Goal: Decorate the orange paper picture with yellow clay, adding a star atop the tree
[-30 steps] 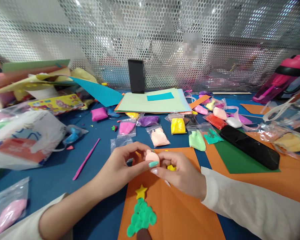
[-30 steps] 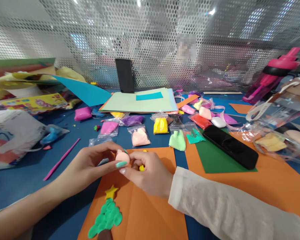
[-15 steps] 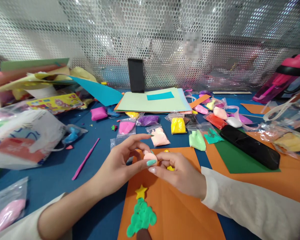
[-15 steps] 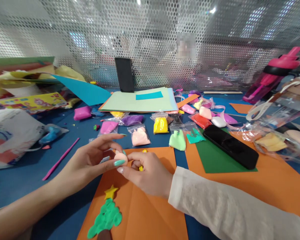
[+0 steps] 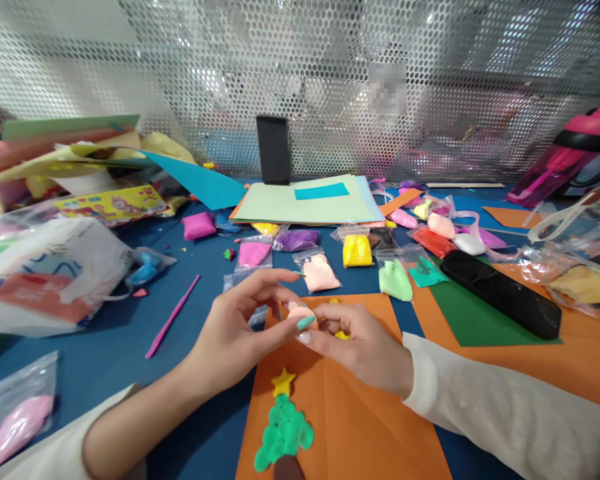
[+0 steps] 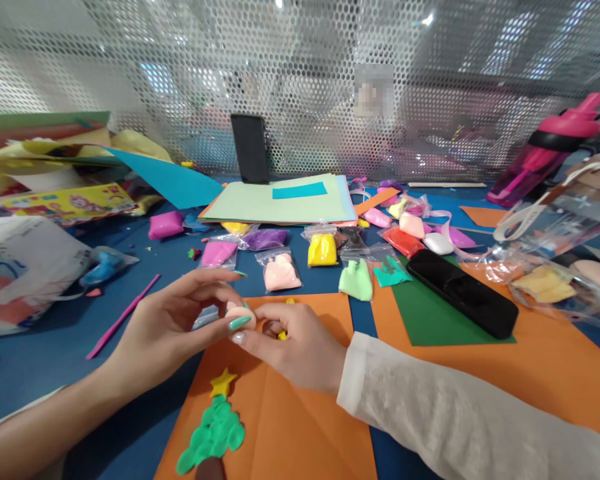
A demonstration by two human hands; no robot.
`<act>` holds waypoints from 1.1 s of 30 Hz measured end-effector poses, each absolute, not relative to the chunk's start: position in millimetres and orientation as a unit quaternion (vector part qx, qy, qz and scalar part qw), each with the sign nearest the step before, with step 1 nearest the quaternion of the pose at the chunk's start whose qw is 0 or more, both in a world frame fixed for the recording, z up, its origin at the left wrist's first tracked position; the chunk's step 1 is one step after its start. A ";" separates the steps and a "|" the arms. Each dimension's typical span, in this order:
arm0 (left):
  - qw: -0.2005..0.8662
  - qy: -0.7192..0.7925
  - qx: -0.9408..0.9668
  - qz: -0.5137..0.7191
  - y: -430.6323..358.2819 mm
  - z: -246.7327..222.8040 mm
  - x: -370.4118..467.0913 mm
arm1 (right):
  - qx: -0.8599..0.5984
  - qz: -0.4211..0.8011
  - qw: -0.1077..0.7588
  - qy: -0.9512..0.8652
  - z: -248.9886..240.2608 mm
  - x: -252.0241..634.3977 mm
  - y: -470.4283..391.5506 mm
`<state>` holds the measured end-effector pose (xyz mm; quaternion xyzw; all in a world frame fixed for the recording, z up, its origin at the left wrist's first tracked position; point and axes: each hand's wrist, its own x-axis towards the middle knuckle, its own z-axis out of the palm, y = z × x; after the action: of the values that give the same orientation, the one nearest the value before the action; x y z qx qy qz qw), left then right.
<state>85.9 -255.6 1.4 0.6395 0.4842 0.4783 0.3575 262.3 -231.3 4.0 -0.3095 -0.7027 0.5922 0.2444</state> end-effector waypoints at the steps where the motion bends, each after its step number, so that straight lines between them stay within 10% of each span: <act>1: 0.359 0.483 0.638 0.481 -255.6 1.9 86.0 | -0.311 0.593 0.244 -0.701 4.0 262.1 -231.5; 33: 0.387 0.488 0.619 0.479 -255.4 -0.5 81.2 | -0.334 0.574 0.228 -0.712 3.5 263.0 -231.3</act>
<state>81.2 -255.4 -0.5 0.6185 0.4878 0.4795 0.3868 263.0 -231.3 3.5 -0.3339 -0.7122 0.5739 0.2278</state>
